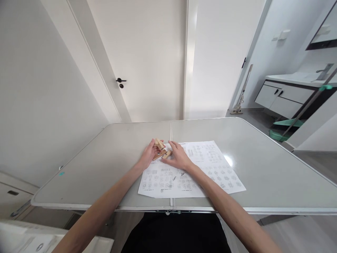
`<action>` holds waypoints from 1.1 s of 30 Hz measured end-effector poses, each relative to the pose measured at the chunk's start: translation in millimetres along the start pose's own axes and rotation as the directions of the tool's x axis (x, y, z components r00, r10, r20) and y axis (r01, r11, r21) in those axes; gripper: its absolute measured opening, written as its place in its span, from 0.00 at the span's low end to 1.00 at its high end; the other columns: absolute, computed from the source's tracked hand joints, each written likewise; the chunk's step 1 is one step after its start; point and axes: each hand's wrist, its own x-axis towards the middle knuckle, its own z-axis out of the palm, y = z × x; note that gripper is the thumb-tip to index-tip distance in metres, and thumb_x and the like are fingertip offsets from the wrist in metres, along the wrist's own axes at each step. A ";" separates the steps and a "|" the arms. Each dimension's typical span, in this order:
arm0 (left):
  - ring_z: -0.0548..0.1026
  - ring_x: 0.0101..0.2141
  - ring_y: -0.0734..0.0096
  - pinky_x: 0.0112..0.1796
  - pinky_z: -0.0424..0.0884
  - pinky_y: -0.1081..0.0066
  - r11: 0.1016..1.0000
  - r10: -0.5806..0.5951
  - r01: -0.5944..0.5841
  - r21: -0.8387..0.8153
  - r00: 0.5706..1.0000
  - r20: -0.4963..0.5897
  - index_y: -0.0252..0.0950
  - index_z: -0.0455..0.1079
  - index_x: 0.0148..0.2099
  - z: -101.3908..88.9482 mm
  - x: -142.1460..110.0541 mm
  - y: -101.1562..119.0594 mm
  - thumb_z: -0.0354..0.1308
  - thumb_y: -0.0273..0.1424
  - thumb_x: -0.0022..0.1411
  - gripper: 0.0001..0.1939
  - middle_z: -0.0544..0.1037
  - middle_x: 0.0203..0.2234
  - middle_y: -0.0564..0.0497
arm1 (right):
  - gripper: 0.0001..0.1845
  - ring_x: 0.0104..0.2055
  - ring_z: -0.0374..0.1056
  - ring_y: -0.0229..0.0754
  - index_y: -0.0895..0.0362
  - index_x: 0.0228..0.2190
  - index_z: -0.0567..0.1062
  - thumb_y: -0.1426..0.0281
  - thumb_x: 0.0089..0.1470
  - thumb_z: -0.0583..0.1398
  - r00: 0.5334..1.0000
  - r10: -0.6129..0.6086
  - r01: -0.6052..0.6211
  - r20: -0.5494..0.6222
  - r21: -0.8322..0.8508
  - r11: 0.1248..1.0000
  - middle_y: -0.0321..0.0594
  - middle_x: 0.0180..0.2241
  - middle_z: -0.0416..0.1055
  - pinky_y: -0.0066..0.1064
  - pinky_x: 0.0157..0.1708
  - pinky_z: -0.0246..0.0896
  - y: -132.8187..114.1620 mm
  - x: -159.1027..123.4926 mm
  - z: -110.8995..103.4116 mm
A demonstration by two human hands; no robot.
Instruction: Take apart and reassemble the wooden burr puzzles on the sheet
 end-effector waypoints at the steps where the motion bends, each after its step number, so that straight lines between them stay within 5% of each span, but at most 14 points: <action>1: 0.78 0.41 0.63 0.46 0.72 0.66 0.999 0.008 -0.009 0.053 1.000 0.014 0.32 0.76 0.54 0.3 -1.5 -0.4 0.55 0.57 0.66 0.34 0.81 0.42 0.41 | 0.56 0.71 0.51 0.60 0.52 0.71 0.52 0.47 0.52 0.68 1.000 -0.014 0.014 -0.010 0.043 0.999 0.55 0.70 0.53 0.55 0.67 0.53 -3.1 -0.2 -3.2; 6: 0.77 0.44 0.61 0.47 0.72 0.64 0.942 0.037 -0.064 0.329 0.995 0.089 0.36 0.76 0.54 3.3 -7.5 -2.3 0.53 0.57 0.67 0.31 0.80 0.42 0.45 | 0.53 0.72 0.51 0.55 0.43 0.72 0.48 0.52 0.55 0.68 0.991 -0.127 0.133 -0.052 0.153 0.979 0.46 0.71 0.52 0.52 0.67 0.55 -18.1 -2.4 -14.9; 12: 0.75 0.39 0.63 0.44 0.71 0.65 0.786 0.121 -0.163 0.596 0.986 0.111 0.36 0.76 0.39 7.0 -9.7 0.0 0.50 0.56 0.68 0.29 0.77 0.35 0.48 | 0.38 0.66 0.60 0.54 0.45 0.66 0.62 0.57 0.58 0.67 0.962 -0.238 0.253 -0.132 0.112 0.961 0.45 0.64 0.63 0.51 0.64 0.61 -22.9 -2.7 -15.9; 24: 0.77 0.41 0.64 0.44 0.71 0.66 0.942 0.021 -0.046 0.332 0.997 0.078 0.34 0.76 0.51 1.6 -8.6 0.5 0.52 0.56 0.67 0.30 0.80 0.40 0.46 | 0.30 0.57 0.68 0.54 0.49 0.55 0.69 0.59 0.53 0.69 0.955 -0.178 0.219 -0.239 0.161 0.962 0.46 0.56 0.70 0.49 0.57 0.66 -21.6 1.9 -18.4; 33: 0.77 0.39 0.64 0.45 0.72 0.65 0.905 0.155 -0.133 0.404 0.988 -0.021 0.35 0.77 0.50 -1.4 -3.0 3.4 0.52 0.55 0.68 0.29 0.81 0.36 0.45 | 0.30 0.49 0.70 0.54 0.52 0.53 0.70 0.52 0.54 0.67 0.957 -0.016 0.066 -0.289 0.164 0.984 0.48 0.50 0.73 0.47 0.51 0.68 -12.8 7.2 -19.5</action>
